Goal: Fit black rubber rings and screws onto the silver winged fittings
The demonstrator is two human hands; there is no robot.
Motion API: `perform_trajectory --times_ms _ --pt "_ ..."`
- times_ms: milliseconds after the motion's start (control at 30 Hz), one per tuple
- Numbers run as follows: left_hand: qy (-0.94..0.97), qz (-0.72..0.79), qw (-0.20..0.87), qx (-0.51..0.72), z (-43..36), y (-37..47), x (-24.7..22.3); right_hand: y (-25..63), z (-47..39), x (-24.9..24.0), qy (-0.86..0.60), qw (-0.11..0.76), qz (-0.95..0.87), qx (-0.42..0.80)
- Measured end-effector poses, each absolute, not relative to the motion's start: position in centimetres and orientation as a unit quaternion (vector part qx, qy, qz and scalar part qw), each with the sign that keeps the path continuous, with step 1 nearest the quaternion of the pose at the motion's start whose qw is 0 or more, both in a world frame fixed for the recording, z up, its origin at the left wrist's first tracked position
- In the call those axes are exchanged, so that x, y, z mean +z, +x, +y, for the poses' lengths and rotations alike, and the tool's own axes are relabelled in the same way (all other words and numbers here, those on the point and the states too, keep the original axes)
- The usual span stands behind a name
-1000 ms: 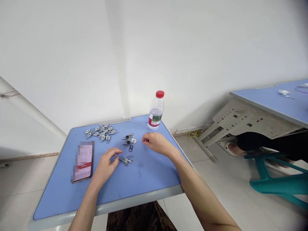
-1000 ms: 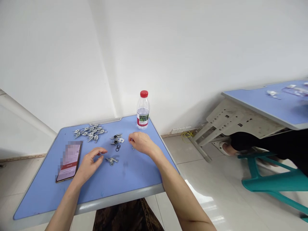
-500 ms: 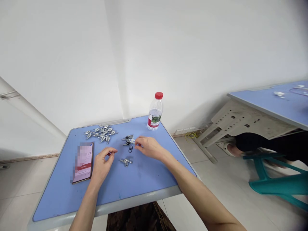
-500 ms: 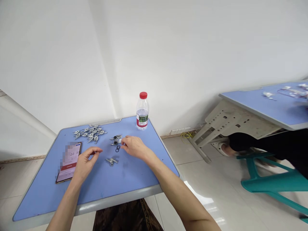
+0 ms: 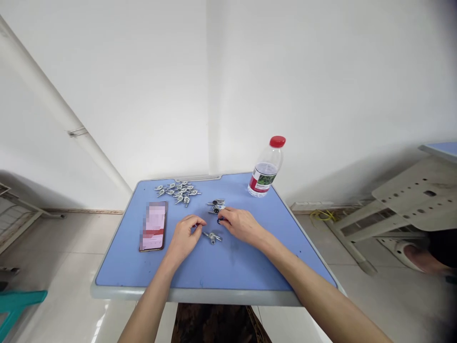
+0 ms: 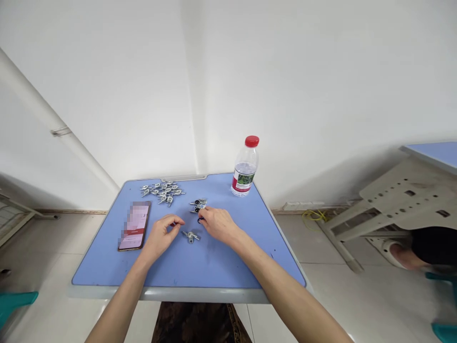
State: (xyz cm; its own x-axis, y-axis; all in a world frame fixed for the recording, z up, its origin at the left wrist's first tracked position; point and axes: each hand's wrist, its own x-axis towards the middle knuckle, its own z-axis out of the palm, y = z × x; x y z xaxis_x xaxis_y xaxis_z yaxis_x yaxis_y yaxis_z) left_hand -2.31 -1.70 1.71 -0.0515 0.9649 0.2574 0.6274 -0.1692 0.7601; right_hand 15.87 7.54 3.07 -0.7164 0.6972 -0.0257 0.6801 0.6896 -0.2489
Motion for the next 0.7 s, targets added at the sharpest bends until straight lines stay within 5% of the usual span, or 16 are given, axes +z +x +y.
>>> perform_trajectory --times_ms 700 --pt "0.650 0.602 0.217 0.410 -1.71 -2.20 1.85 15.82 7.45 2.85 -0.392 -0.009 -0.919 0.031"
